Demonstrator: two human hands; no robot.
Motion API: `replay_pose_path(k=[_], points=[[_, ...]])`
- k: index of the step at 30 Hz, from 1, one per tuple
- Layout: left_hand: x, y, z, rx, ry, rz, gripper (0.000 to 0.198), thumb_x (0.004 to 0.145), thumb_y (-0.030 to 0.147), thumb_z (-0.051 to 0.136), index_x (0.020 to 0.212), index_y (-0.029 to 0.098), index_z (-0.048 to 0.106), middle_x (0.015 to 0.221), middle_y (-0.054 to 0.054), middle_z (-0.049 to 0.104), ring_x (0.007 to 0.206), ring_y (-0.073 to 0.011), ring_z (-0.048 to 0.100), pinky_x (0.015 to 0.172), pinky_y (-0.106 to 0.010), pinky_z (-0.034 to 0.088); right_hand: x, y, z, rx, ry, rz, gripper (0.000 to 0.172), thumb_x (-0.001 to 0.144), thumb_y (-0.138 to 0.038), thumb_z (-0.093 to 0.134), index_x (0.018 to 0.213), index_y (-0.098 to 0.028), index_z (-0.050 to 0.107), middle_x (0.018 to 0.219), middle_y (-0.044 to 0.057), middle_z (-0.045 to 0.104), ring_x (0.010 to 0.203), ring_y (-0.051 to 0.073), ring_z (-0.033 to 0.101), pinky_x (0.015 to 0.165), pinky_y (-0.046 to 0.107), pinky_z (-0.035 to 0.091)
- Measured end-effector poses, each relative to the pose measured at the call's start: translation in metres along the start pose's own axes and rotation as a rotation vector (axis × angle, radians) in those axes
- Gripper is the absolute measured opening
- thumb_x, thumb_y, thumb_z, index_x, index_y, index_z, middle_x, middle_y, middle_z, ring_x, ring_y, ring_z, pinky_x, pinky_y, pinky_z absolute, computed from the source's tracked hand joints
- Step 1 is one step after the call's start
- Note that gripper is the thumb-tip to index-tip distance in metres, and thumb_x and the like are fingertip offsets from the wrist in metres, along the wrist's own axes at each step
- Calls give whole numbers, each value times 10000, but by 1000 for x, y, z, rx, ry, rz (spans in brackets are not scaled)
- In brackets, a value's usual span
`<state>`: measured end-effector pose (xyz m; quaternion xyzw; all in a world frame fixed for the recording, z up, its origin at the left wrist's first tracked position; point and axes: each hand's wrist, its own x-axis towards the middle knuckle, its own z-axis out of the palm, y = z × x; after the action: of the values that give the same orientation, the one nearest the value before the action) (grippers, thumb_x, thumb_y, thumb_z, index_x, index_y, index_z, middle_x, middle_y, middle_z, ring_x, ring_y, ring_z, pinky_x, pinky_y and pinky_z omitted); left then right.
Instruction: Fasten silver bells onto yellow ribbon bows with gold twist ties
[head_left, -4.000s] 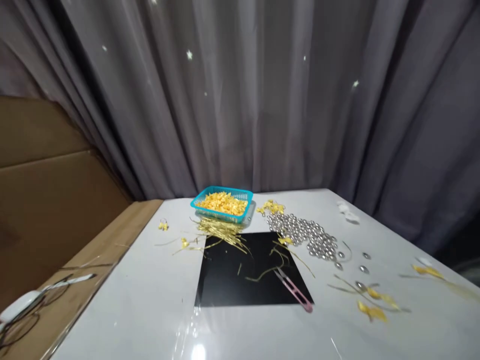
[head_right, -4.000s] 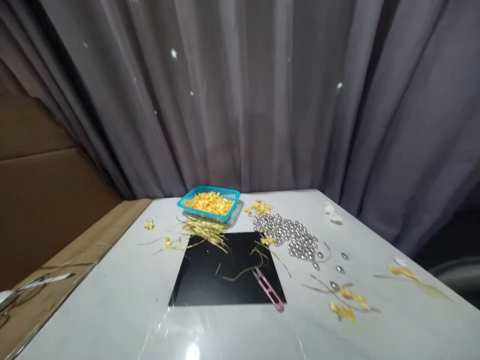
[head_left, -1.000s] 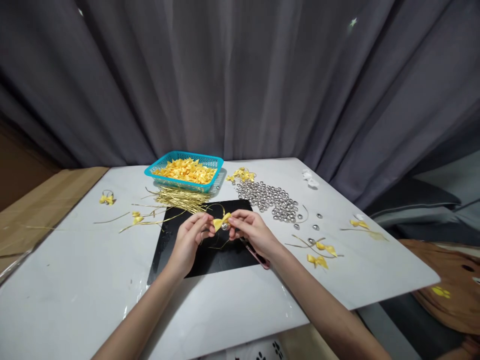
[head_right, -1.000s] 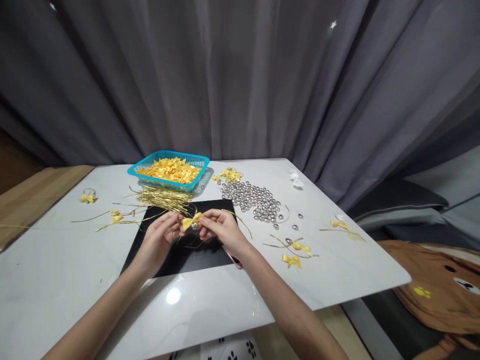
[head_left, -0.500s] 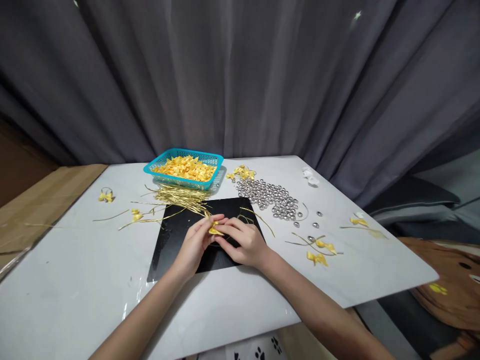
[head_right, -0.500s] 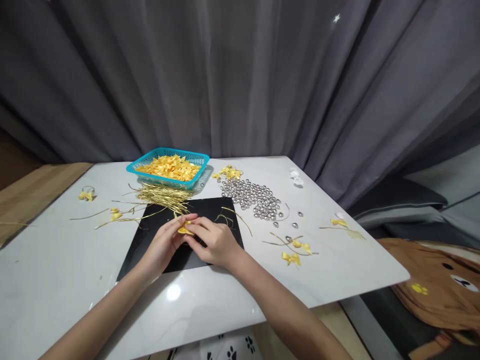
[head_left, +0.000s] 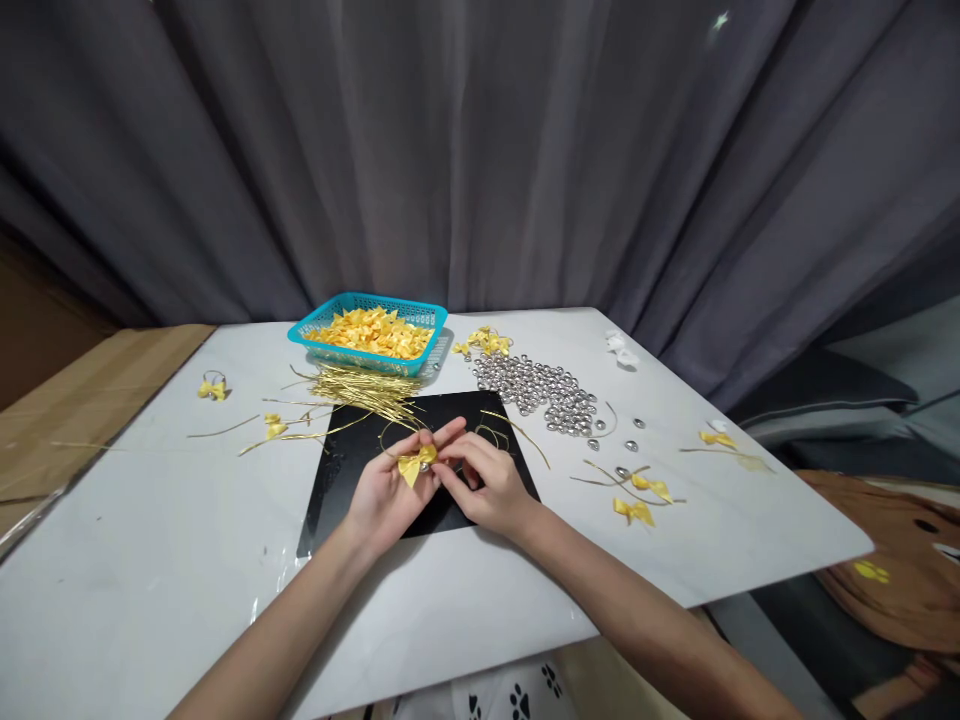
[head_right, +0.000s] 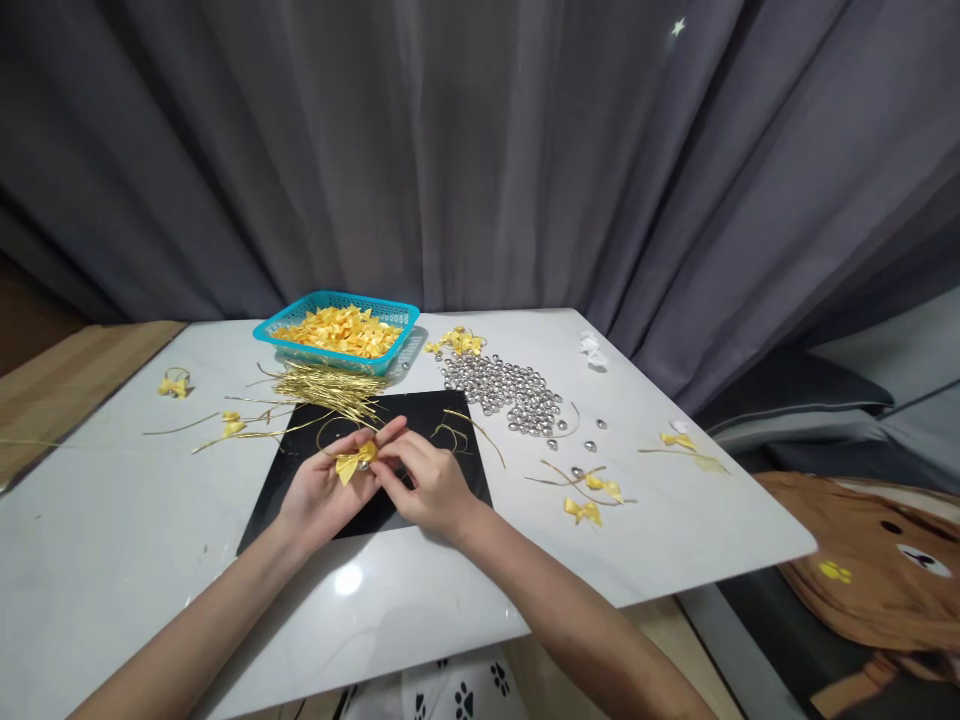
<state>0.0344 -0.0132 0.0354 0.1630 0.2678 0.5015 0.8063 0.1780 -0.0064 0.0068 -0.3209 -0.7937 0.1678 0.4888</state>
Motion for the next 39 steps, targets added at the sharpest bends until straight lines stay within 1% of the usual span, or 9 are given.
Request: replay_pose_path(k=[5, 9, 12, 17, 25, 30, 32, 35, 39], points=[[1, -3, -3, 43, -1, 6, 156, 810, 197, 483, 694, 158, 580, 1167, -128, 633, 835, -156, 628, 715, -241, 525, -1, 1, 2, 15, -7, 79, 113, 847, -269, 533, 905, -188, 585, 808, 40, 611, 457, 67, 424, 441, 222, 390], [2, -3, -1, -11, -34, -2, 240, 844, 178, 422, 664, 152, 580, 1168, -131, 634, 854, -160, 632, 776, -269, 523, 0, 2, 2, -2, -21, 23, 103, 884, -219, 475, 874, -180, 569, 792, 48, 603, 571, 105, 521, 512, 228, 422], [0, -1, 1, -24, -22, 13, 273, 851, 162, 402, 646, 150, 582, 1157, -125, 643, 933, -185, 628, 815, -298, 516, 0, 2, 1, -26, -34, 4, 110, 901, -193, 441, 876, -166, 546, 802, 57, 587, 593, 109, 527, 501, 221, 404], [0, 5, 1, -11, -8, 75, 230, 826, 138, 444, 663, 136, 608, 1115, -122, 663, 1082, -211, 582, 872, -293, 495, 2, 2, -1, -77, -62, 38, 126, 916, -210, 410, 891, -172, 527, 786, 42, 556, 570, 101, 499, 498, 215, 388], [3, 5, -1, 34, -12, 101, 186, 797, 154, 499, 636, 148, 591, 1138, -115, 651, 1122, -234, 552, 870, -327, 493, 3, 2, -3, -84, -80, 53, 144, 922, -233, 393, 897, -177, 524, 792, 41, 554, 574, 102, 498, 515, 218, 393], [-1, 5, 2, 173, -33, 165, 161, 771, 206, 554, 626, 155, 602, 1174, -95, 638, 1177, -240, 507, 935, -327, 435, 2, 0, -3, -45, -70, 71, 135, 914, -241, 395, 869, -185, 509, 774, 31, 542, 574, 102, 481, 519, 223, 387], [-2, 4, 2, 261, -61, 203, 168, 778, 237, 564, 639, 163, 621, 1177, -82, 642, 1193, -239, 491, 969, -334, 399, 1, -1, -3, 46, -28, 133, 113, 899, -262, 425, 851, -189, 497, 759, 17, 524, 535, 86, 447, 501, 221, 375], [-2, -1, 2, 358, -95, 248, 149, 768, 265, 589, 672, 173, 656, 1193, -69, 638, 1211, -252, 473, 1005, -357, 357, 3, -2, -1, 268, 36, 318, 138, 868, -332, 481, 872, -194, 478, 747, -7, 498, 490, 62, 422, 451, 203, 359], [-2, -5, 1, 395, -102, 228, 132, 737, 289, 627, 690, 179, 683, 1237, -61, 611, 1199, -266, 482, 999, -356, 359, 7, -1, 3, 511, -28, 546, 237, 814, -416, 545, 840, -182, 518, 812, 5, 531, 480, 44, 435, 373, 167, 349]])
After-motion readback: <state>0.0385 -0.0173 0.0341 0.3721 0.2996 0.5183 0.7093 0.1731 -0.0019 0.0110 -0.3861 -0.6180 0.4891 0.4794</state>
